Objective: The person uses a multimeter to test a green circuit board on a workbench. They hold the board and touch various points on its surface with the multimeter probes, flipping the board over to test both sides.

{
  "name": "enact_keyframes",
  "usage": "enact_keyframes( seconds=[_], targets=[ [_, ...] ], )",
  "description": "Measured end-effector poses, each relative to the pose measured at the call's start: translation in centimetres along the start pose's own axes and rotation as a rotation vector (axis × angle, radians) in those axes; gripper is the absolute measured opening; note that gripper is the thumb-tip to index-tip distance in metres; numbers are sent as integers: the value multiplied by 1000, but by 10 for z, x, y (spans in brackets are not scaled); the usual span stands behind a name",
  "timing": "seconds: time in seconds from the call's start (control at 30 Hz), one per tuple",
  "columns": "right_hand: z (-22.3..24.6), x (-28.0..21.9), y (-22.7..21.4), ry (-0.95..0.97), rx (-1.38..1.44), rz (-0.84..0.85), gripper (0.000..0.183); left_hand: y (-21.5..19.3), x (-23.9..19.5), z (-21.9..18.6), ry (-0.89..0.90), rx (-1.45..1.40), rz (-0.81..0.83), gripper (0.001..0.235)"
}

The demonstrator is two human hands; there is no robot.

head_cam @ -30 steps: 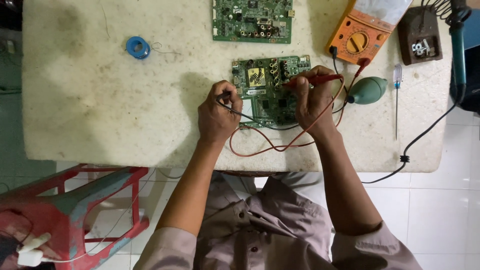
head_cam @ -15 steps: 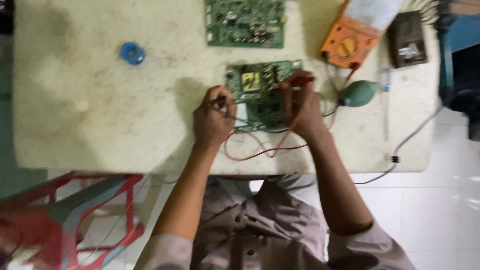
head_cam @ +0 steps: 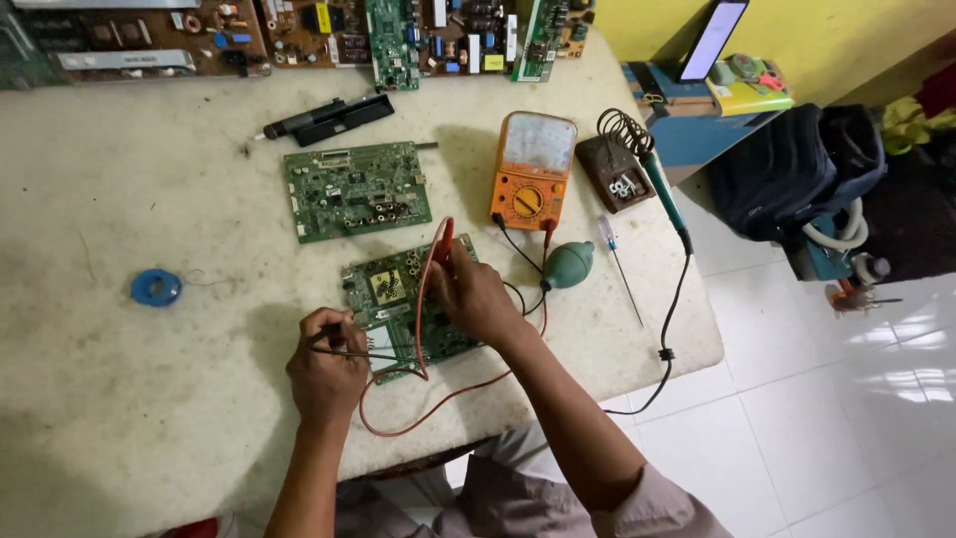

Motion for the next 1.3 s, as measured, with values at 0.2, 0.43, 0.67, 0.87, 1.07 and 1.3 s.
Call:
enact_keyframes(
  seconds=[0.2, 0.43, 0.67, 0.87, 1.07, 1.3],
  targets=[
    [-4, 1, 5, -20, 4, -27, 28, 1, -1, 1, -27, 1, -1, 13],
    [-1, -4, -7, 2, 138, -23, 23, 1, -2, 13, -105, -46, 9, 17],
    [-3, -2, -4, -23, 111, -3, 17, 0, 0, -6, -17, -98, 3, 28],
    [1, -5, -7, -20, 138, -6, 22, -2, 3, -9, -8, -93, -3, 21],
    [3, -9, -3, -21, 216, -61, 24, 4, -1, 2, -30, -94, -19, 14],
    [-5, -7, 14, 30, 317, -182, 26, 3, 2, 3, -12, -106, 3, 14]
  ],
)
Point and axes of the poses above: each hand's wrist, its own x-axis towards the middle knuckle, its own y-axis out of the palm, z = x × y, the point moved 2 cm from there along x, towards the middle knuckle, and after that the axes turned 2 degrees about -z, right-handed, at the moved point
